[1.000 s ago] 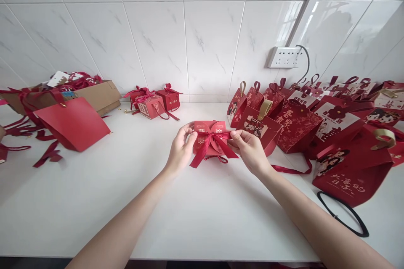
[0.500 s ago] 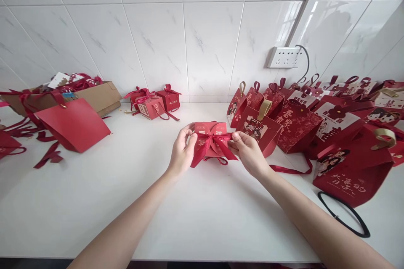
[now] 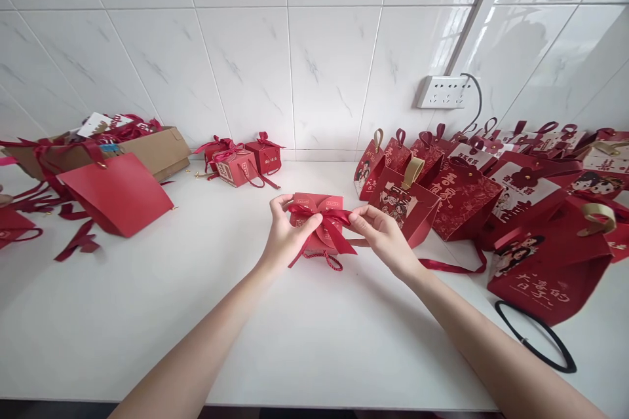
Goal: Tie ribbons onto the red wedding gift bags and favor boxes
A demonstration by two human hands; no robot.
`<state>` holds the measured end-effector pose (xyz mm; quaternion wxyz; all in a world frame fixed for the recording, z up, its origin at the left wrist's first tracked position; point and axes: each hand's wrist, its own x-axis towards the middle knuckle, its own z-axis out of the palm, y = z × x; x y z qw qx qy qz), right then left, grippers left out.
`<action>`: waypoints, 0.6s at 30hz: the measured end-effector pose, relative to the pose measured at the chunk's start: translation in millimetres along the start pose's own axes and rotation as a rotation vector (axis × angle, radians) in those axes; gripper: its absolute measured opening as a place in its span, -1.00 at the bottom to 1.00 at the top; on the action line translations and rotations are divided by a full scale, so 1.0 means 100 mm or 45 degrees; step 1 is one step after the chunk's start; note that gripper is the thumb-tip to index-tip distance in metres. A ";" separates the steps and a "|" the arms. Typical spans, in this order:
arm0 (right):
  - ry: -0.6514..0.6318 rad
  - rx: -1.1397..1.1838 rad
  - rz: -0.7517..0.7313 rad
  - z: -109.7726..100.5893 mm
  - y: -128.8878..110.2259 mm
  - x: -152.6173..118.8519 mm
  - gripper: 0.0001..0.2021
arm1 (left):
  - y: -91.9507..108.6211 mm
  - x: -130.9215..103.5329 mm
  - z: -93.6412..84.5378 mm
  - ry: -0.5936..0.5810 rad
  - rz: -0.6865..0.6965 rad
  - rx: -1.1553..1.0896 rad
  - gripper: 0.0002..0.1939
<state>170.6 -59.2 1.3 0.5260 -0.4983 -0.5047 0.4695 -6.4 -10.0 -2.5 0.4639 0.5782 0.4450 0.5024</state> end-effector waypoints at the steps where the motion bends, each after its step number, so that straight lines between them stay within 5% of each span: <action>1: -0.030 -0.019 -0.026 0.00 0.01 0.00 -0.61 | 0.02 0.00 0.00 0.008 -0.013 0.011 -0.36; 3: -0.082 -0.084 -0.124 0.00 0.05 0.00 -0.54 | 0.04 0.00 0.01 0.001 -0.021 0.014 -0.30; 9: -0.184 -0.502 -0.357 -0.04 0.20 0.02 0.11 | 0.03 0.03 -0.03 -0.106 -0.019 -0.030 -0.30; 18: -0.254 -0.676 -0.425 -0.02 0.19 -0.01 0.18 | 0.09 -0.03 -0.05 -0.253 -0.088 -0.160 -0.31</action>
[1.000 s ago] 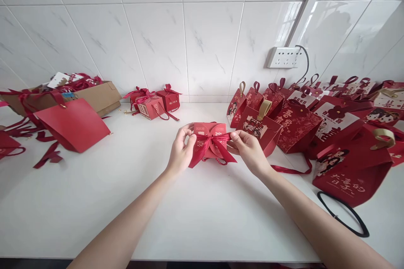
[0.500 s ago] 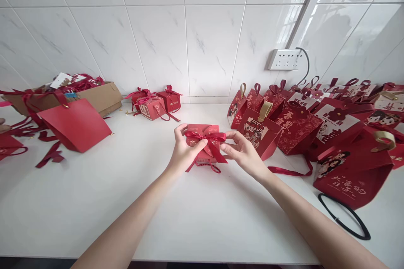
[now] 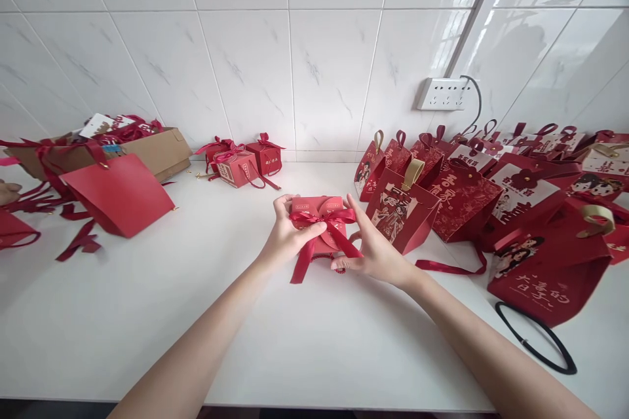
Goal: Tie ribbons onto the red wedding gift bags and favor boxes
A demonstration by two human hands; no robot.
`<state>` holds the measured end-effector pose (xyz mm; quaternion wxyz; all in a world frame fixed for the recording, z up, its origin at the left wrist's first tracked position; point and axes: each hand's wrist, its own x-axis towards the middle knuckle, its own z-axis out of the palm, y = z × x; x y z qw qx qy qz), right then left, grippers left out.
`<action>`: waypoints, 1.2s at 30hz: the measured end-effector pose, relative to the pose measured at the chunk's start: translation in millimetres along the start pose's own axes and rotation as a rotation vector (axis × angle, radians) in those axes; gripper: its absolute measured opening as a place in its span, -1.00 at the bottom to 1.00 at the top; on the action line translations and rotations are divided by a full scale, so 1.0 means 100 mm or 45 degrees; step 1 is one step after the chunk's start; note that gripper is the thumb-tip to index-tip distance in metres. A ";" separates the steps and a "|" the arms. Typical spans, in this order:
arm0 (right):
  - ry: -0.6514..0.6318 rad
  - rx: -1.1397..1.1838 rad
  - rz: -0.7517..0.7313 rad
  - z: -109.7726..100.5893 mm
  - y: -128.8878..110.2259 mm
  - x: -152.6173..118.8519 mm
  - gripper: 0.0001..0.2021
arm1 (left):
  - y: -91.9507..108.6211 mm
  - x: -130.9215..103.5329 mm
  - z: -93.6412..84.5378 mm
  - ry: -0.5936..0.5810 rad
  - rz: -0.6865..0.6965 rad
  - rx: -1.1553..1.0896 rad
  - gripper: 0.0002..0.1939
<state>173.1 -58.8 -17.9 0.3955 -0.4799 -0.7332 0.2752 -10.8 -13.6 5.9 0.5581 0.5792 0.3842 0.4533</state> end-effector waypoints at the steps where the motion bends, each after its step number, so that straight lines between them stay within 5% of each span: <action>1: 0.005 0.002 0.000 -0.01 -0.02 0.00 0.14 | 0.00 0.00 0.00 -0.002 -0.002 0.006 -0.30; 8: 0.030 -0.003 -0.086 -0.05 -0.03 0.01 0.04 | -0.02 -0.02 0.02 0.025 0.028 0.042 -0.23; 13: 0.005 -0.047 -0.108 -0.08 -0.02 0.01 0.08 | 0.00 -0.02 0.02 -0.146 0.017 -0.002 -0.37; 22: 0.038 -0.020 -0.147 -0.09 -0.05 0.01 -0.08 | -0.08 0.00 -0.01 -0.167 0.086 -0.019 -0.36; 26: 0.096 0.229 0.059 -0.13 -0.09 0.02 -0.17 | -0.15 0.07 -0.09 -0.173 0.114 -0.203 -0.31; 31: 0.067 0.769 0.317 -0.18 -0.06 0.06 -0.48 | -0.16 0.11 -0.14 -0.405 0.157 -0.147 -0.29; 36: 0.127 1.082 0.487 -0.16 0.00 0.09 -0.47 | -0.10 0.09 -0.14 -0.558 0.251 -0.105 -0.23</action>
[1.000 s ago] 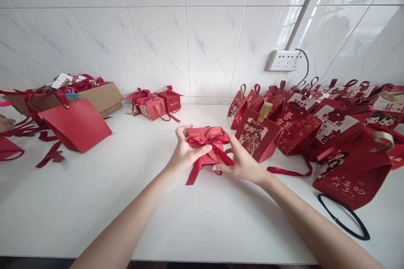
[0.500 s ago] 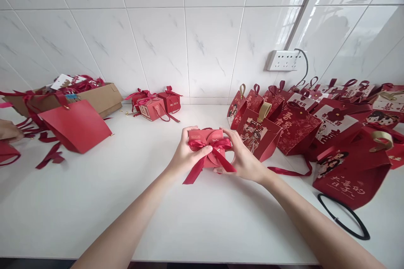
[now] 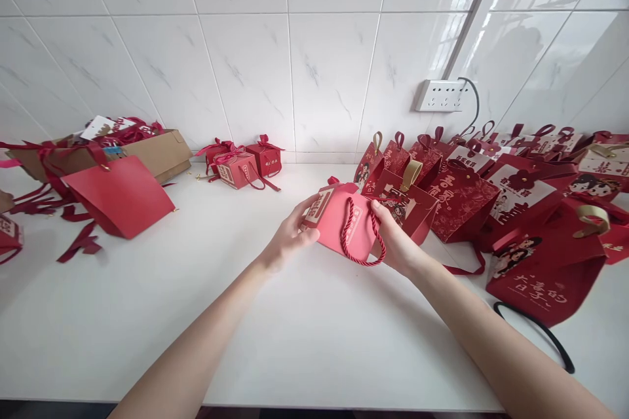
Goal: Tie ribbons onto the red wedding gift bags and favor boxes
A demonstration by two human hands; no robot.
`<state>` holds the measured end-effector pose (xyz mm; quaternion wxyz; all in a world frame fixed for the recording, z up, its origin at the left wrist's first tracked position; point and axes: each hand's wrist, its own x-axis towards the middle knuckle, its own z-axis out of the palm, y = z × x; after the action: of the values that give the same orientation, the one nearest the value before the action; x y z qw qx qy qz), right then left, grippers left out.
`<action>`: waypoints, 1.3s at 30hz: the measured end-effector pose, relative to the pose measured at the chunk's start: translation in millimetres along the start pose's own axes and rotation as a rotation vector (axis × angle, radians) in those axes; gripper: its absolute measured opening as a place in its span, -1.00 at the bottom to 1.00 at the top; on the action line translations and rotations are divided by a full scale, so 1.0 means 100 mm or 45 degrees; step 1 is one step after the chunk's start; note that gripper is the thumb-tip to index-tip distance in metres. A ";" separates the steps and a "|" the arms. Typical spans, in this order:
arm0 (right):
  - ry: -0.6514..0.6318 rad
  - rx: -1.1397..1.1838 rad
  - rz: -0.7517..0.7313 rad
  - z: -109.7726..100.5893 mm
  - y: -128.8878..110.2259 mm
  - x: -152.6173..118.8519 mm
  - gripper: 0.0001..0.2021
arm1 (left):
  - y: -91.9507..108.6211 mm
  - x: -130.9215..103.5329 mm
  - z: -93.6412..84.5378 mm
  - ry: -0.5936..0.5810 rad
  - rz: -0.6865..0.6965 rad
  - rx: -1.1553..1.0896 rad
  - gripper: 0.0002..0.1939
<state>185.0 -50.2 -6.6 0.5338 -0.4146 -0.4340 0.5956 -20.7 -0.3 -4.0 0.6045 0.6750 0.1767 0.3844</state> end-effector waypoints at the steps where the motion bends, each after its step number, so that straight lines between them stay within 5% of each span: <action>1: -0.001 0.034 0.020 0.01 0.00 0.00 -0.47 | 0.01 0.00 0.00 -0.007 0.011 -0.011 -0.23; 11: -0.065 0.150 0.229 0.06 -0.10 -0.07 -0.38 | 0.06 -0.01 0.08 0.212 0.039 0.057 -0.30; 19: -0.087 0.279 0.257 0.05 -0.06 -0.06 -0.39 | 0.01 0.00 0.05 0.206 0.090 0.066 -0.39; 24: -0.036 -0.300 -0.316 0.06 0.01 -0.08 -0.38 | -0.06 0.01 0.01 0.216 0.160 -0.047 -0.34; 28: 0.009 -0.982 -0.758 0.07 0.07 -0.10 -0.01 | -0.09 -0.01 -0.01 0.309 0.087 0.018 -0.33; 31: -0.019 -1.316 -1.018 0.06 0.12 -0.10 0.08 | -0.10 -0.02 -0.01 0.319 0.077 0.064 -0.32; 39: 0.038 -1.461 -1.239 0.05 0.13 -0.08 0.02 | -0.03 -0.03 0.03 0.265 0.063 0.204 0.07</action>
<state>177.8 -58.9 -17.4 0.4427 -0.3972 -0.8033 -0.0329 -19.7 -4.1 -8.3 0.5172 0.6818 0.2520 0.4518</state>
